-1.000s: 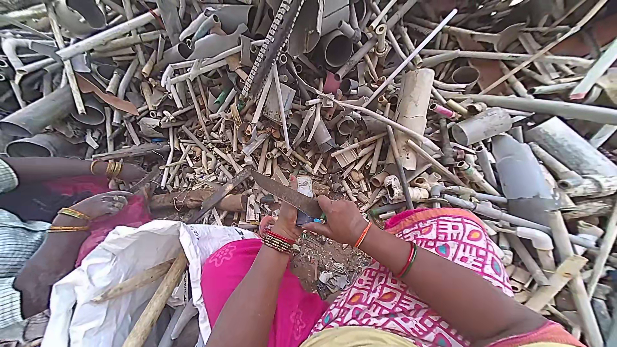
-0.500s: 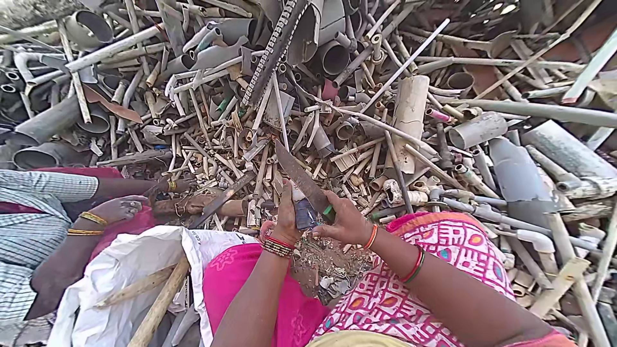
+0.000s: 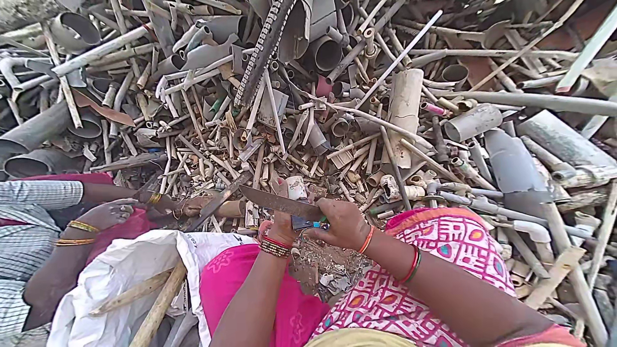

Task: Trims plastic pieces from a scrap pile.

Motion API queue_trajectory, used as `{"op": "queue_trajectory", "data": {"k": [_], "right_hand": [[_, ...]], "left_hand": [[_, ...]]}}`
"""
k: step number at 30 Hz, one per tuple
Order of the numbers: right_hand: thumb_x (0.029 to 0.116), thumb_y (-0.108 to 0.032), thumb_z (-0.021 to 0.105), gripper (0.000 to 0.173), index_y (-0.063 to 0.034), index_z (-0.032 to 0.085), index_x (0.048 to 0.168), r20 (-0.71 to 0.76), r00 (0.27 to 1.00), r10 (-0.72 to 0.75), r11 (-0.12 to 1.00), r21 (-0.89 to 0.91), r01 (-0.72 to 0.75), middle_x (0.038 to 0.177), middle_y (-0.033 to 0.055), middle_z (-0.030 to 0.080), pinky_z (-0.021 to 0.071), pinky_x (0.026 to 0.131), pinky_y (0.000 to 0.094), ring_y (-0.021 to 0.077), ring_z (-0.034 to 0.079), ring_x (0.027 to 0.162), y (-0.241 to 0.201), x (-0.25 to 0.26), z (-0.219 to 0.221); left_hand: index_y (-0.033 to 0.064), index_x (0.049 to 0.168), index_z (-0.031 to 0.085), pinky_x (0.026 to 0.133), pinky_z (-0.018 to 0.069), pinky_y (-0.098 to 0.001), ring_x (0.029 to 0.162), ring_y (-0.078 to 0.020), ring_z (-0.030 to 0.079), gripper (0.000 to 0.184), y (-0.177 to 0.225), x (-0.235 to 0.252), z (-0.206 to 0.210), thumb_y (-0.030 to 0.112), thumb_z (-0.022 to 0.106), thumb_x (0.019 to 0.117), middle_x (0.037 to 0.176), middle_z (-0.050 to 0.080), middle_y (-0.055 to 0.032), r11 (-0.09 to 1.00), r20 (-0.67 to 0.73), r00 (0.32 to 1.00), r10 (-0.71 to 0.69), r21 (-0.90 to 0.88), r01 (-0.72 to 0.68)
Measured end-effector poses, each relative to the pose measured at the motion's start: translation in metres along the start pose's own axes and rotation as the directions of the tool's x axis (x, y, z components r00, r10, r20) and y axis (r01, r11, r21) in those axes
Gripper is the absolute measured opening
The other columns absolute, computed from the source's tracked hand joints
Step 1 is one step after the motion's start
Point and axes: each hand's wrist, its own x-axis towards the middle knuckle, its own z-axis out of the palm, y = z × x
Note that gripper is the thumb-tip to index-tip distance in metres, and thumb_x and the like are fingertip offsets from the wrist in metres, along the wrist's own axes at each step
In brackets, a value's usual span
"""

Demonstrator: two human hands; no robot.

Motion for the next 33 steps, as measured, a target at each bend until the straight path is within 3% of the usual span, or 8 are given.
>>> {"op": "queue_trajectory", "data": {"k": [12, 16, 19, 22, 25, 28, 30, 33], "right_hand": [[0.0940, -0.051, 0.060, 0.056, 0.0044, 0.067, 0.089, 0.143, 0.989, -0.023, 0.993, -0.115, 0.040, 0.065, 0.0164, 0.065, 0.0496, 0.045, 0.0455, 0.0338, 0.068, 0.056, -0.003, 0.000, 0.002], [0.0979, -0.048, 0.057, 0.057, 0.0082, 0.066, 0.095, 0.253, 0.960, 0.119, 0.992, 0.015, -0.127, 0.068, 0.0190, 0.065, 0.0515, 0.054, 0.0516, 0.0386, 0.069, 0.063, -0.009, 0.001, 0.001], [0.0997, -0.049, 0.056, 0.060, 0.0094, 0.065, 0.100, 0.320, 0.908, 0.272, 0.947, 0.079, -0.312, 0.073, 0.0218, 0.066, 0.0519, 0.063, 0.0566, 0.0421, 0.070, 0.072, -0.016, 0.004, -0.001], [0.0933, -0.050, 0.065, 0.060, 0.0096, 0.065, 0.101, 0.244, 0.937, 0.251, 0.905, 0.285, -0.316, 0.074, 0.0167, 0.065, 0.0512, 0.062, 0.0471, 0.0296, 0.066, 0.068, -0.011, 0.003, 0.001], [0.0857, -0.056, 0.069, 0.068, 0.0101, 0.063, 0.101, 0.004, 0.972, 0.233, 0.881, 0.423, -0.213, 0.074, 0.0097, 0.065, 0.0510, 0.060, 0.0281, 0.0104, 0.061, 0.064, -0.007, -0.002, 0.007], [0.0872, -0.056, 0.067, 0.072, 0.0117, 0.062, 0.109, 0.092, 0.943, 0.320, 0.887, 0.321, -0.332, 0.077, 0.0137, 0.065, 0.0515, 0.063, 0.0409, 0.0216, 0.062, 0.068, -0.008, 0.003, -0.008], [0.0890, -0.058, 0.065, 0.074, 0.0121, 0.062, 0.111, 0.192, 0.924, 0.331, 0.899, 0.232, -0.370, 0.083, 0.0192, 0.067, 0.0532, 0.066, 0.0506, 0.0325, 0.067, 0.074, -0.010, 0.004, -0.014], [0.0899, -0.057, 0.065, 0.073, 0.0122, 0.063, 0.111, 0.192, 0.930, 0.315, 0.927, 0.147, -0.344, 0.086, 0.0232, 0.069, 0.0542, 0.064, 0.0543, 0.0389, 0.071, 0.077, -0.018, -0.001, -0.012]], "left_hand": [[0.0186, 0.094, 0.063, 0.059, 0.0569, -0.0209, 0.064, -0.0040, 0.066, 0.059, -0.001, -0.009, -0.002, 0.058, 0.021, 0.1082, 0.072, 0.067, 0.0033, 0.981, -0.158, 0.986, -0.058, 0.176, 0.086], [0.0165, 0.096, 0.060, 0.056, 0.0565, -0.0213, 0.061, -0.0051, 0.065, 0.056, -0.001, -0.006, 0.001, 0.056, 0.022, 0.1090, 0.071, 0.065, 0.0021, 0.993, -0.205, 0.979, -0.001, 0.118, 0.026], [0.0136, 0.096, 0.055, 0.056, 0.0563, -0.0205, 0.061, -0.0045, 0.065, 0.052, 0.000, -0.005, 0.007, 0.040, 0.014, 0.1127, 0.069, 0.064, 0.0023, 0.982, -0.257, 0.952, 0.165, 0.131, -0.135], [0.0135, 0.093, 0.053, 0.060, 0.0574, -0.0217, 0.063, -0.0044, 0.065, 0.057, 0.002, -0.002, 0.007, 0.032, 0.003, 0.1106, 0.068, 0.064, 0.0029, 0.966, -0.229, 0.939, 0.258, 0.082, -0.245], [0.0143, 0.099, 0.056, 0.060, 0.0589, -0.0224, 0.064, -0.0058, 0.068, 0.061, 0.007, 0.001, 0.008, 0.048, 0.007, 0.1105, 0.071, 0.068, 0.0023, 0.972, -0.216, 0.948, 0.234, 0.075, -0.223], [0.0146, 0.101, 0.059, 0.058, 0.0598, -0.0216, 0.063, -0.0049, 0.069, 0.063, 0.008, -0.001, 0.014, 0.051, 0.009, 0.1096, 0.072, 0.070, 0.0031, 0.969, -0.203, 0.948, 0.245, 0.079, -0.233], [0.0149, 0.105, 0.057, 0.066, 0.0609, -0.0236, 0.072, -0.0051, 0.070, 0.060, 0.006, -0.001, 0.013, 0.049, 0.008, 0.1099, 0.078, 0.070, 0.0032, 0.966, -0.195, 0.947, 0.256, 0.079, -0.245], [0.0151, 0.101, 0.056, 0.067, 0.0610, -0.0240, 0.072, -0.0050, 0.070, 0.062, 0.001, 0.001, 0.012, 0.048, 0.004, 0.1092, 0.076, 0.070, 0.0033, 0.958, -0.178, 0.942, 0.286, 0.048, -0.282]]}}
